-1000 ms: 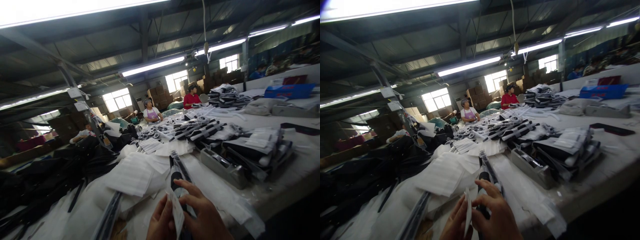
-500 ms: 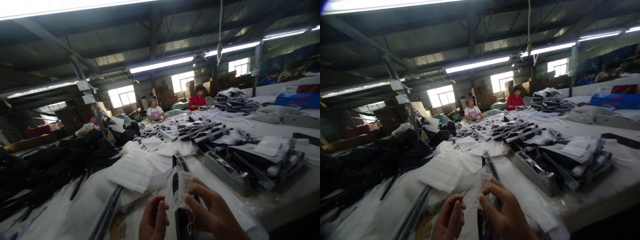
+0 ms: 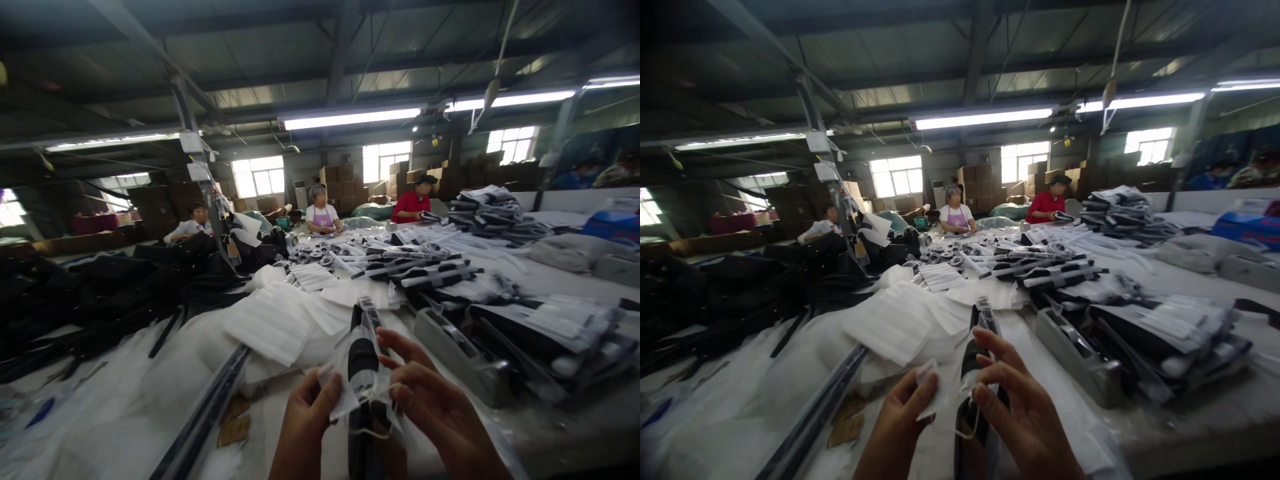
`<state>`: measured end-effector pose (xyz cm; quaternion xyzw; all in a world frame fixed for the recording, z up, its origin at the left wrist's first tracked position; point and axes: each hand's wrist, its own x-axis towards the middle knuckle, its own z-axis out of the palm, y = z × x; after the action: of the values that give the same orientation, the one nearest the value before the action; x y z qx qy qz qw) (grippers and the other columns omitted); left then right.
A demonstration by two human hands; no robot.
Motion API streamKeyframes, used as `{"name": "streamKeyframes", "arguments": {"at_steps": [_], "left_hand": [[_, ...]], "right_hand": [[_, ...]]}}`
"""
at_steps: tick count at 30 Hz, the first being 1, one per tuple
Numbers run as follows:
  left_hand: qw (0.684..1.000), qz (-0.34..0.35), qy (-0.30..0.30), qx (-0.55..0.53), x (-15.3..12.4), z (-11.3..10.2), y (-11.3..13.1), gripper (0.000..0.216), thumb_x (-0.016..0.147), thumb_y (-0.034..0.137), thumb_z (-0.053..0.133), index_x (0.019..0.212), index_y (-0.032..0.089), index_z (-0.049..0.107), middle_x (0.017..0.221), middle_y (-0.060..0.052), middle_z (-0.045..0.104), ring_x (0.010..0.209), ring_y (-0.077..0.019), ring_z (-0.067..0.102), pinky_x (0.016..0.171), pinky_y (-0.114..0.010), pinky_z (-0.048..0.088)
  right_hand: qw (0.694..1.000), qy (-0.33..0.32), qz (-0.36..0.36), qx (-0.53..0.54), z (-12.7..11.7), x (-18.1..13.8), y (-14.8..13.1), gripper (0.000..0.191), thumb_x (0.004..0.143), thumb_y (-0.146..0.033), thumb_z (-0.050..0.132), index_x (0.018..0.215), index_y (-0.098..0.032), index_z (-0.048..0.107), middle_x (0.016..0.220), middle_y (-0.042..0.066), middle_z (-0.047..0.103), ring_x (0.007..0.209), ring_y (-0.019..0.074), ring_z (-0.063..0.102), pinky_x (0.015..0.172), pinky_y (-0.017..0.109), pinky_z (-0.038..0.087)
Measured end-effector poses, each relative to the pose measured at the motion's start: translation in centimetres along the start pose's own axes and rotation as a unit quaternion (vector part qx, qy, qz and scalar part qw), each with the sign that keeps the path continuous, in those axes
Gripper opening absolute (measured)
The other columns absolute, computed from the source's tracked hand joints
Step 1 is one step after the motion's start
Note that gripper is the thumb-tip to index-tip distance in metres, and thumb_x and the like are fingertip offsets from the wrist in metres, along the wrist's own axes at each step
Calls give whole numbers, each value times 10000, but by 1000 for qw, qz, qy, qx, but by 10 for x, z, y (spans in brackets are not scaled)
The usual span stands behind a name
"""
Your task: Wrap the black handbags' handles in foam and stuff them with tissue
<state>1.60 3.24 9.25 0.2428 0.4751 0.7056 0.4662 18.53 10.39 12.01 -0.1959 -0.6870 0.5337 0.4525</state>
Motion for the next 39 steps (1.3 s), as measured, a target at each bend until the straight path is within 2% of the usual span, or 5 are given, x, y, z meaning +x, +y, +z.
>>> {"name": "streamKeyframes", "arguments": {"at_steps": [10,17,26,31,39], "left_hand": [[950,160,54,264,-2,-19,-28,478,745,475,762,1149,228,700,1096,-102,717,1027,-267,637,803,-314,510],[910,205,-197,302,-7,27,43,245,840,304,704,1080,267,743,1118,-60,729,940,-221,657,728,-263,483],[878,188,-233,374,0,45,70,155,867,341,696,844,195,744,827,-28,750,776,-177,671,721,-248,488],[904,143,-232,330,-3,55,77,203,854,366,707,832,165,693,741,-41,721,708,-175,672,658,-251,501],[989,-9,-133,63,-12,59,66,335,692,384,863,836,160,659,625,12,640,588,-94,588,603,-198,467]], "right_hand": [[994,33,62,79,-2,6,10,244,857,-466,689,800,-229,692,1446,70,528,1300,333,508,1083,468,409],[995,-34,49,74,0,9,4,244,894,-444,655,787,-225,665,1557,45,409,1429,311,349,1196,496,204],[989,-19,40,140,-9,0,11,264,928,-468,608,1074,-260,683,1450,90,536,1345,294,483,1146,469,336],[993,-67,26,99,-4,-13,23,541,835,-445,740,1312,-254,568,1309,121,643,1253,285,572,1088,428,414],[963,-59,186,185,-12,-33,35,468,737,-638,743,826,-183,677,635,10,676,507,123,596,494,209,451]]}}
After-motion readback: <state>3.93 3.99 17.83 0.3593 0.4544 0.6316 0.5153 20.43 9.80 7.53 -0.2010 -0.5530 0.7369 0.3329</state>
